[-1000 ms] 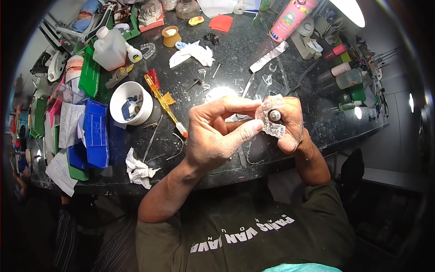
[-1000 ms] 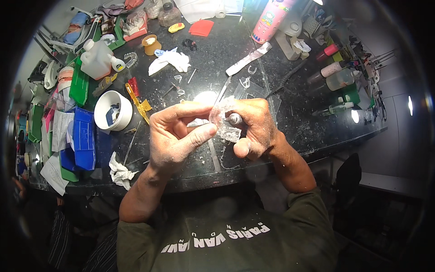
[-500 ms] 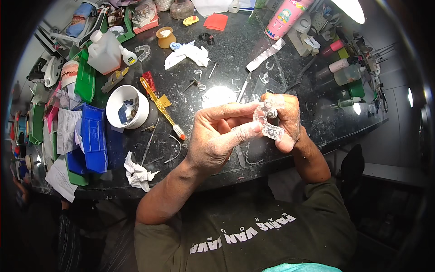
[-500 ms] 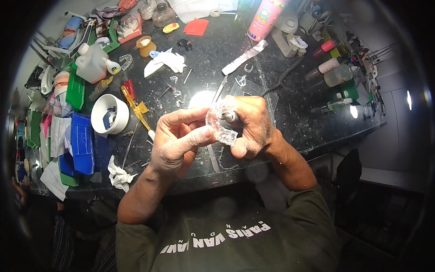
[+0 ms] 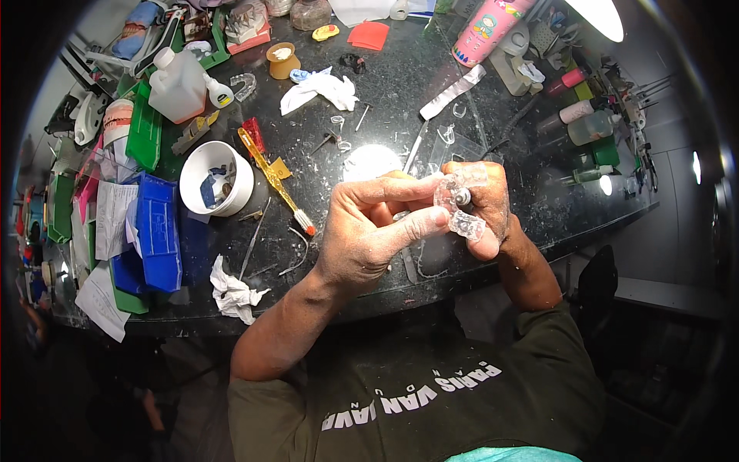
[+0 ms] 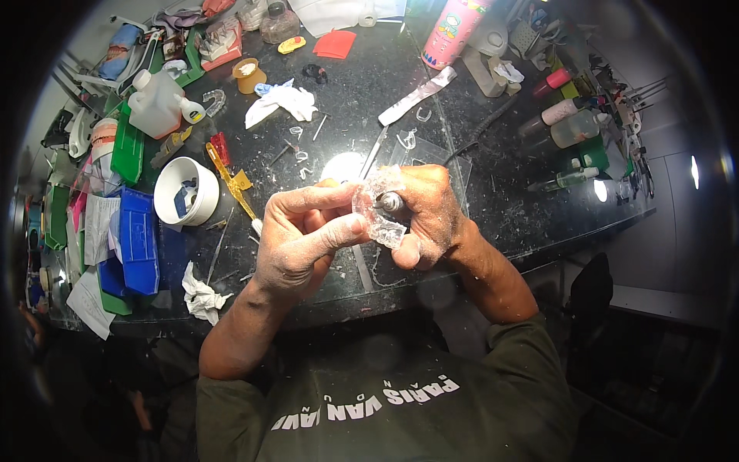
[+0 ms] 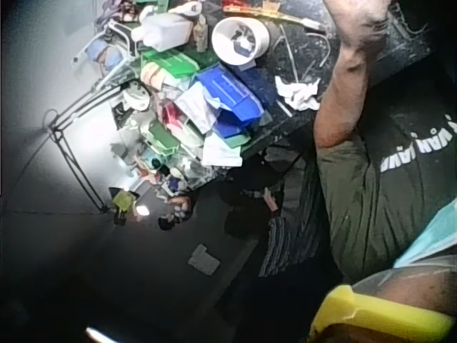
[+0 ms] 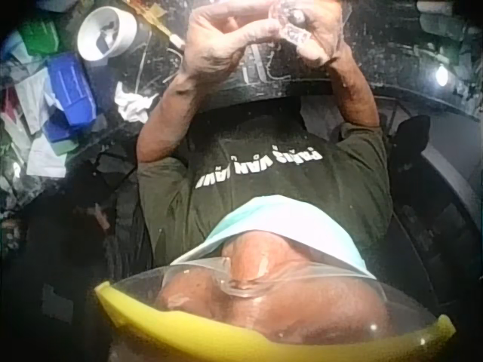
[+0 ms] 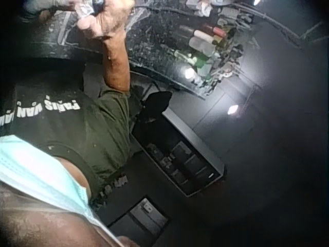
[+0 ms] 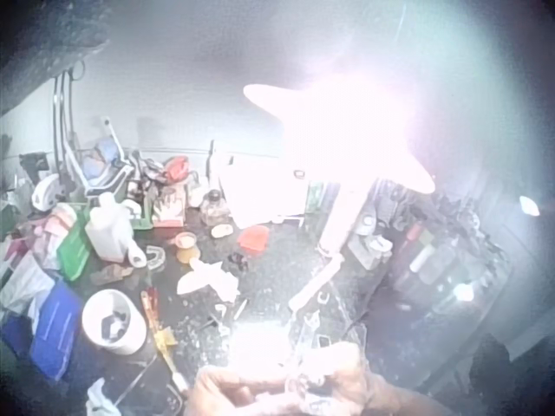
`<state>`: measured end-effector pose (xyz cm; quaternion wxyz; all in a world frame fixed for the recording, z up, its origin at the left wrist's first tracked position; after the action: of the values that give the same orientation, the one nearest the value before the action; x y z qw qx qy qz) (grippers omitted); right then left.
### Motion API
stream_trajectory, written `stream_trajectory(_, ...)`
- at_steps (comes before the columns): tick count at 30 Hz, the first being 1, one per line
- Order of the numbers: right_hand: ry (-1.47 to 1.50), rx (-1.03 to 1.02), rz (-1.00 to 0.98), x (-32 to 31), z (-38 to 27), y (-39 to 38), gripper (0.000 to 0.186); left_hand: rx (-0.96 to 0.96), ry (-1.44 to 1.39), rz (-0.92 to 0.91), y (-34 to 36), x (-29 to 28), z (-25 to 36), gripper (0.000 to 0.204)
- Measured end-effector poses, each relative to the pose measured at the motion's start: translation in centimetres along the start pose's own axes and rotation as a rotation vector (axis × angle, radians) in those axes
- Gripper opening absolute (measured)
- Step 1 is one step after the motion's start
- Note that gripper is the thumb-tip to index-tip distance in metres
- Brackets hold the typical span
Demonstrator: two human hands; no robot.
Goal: The person holds a dental prosthesis and uses a rotary tool to polish different surfaces, including the inner and outer regions, while occasionally setting it down to pick up a hand tool.
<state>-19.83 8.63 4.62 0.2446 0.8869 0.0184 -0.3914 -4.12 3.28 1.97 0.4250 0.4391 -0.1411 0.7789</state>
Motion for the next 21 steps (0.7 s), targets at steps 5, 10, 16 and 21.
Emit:
stream_trajectory(5, 0.022, 0.025, -0.011, 0.1, -0.2, -0.1, 0.087, 0.036, 0.035, -0.035, 0.0, -0.3, -0.1, 0.031)
stream_trajectory(10, 0.047, 0.022, -0.02, 0.0, -0.3, -0.1, 0.085, 0.034, 0.039, -0.007, 0.1, 0.0, 0.2, 0.032)
stream_trajectory(16, 0.066, 0.041, -0.032, 0.0, -0.7, 0.0, 0.081, 0.1, 0.166, -0.014, -0.1, 0.6, 1.1, 0.033)
stream_trajectory(21, 0.11, -0.007, 0.059, 0.3, 0.0, -0.5, 0.086, 0.215, 0.235, 0.005, -0.2, 0.5, 1.9, 0.023)
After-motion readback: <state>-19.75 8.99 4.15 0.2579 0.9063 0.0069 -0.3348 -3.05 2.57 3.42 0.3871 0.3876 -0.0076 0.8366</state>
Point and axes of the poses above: each hand's wrist, its own y-axis towards the middle knuckle, its own x-axis out of the palm, z = x × y, the point moved 4 cm from there along y, towards the middle knuckle, and after that the axes turned 9 degrees about -y, right-handed, at the moved point
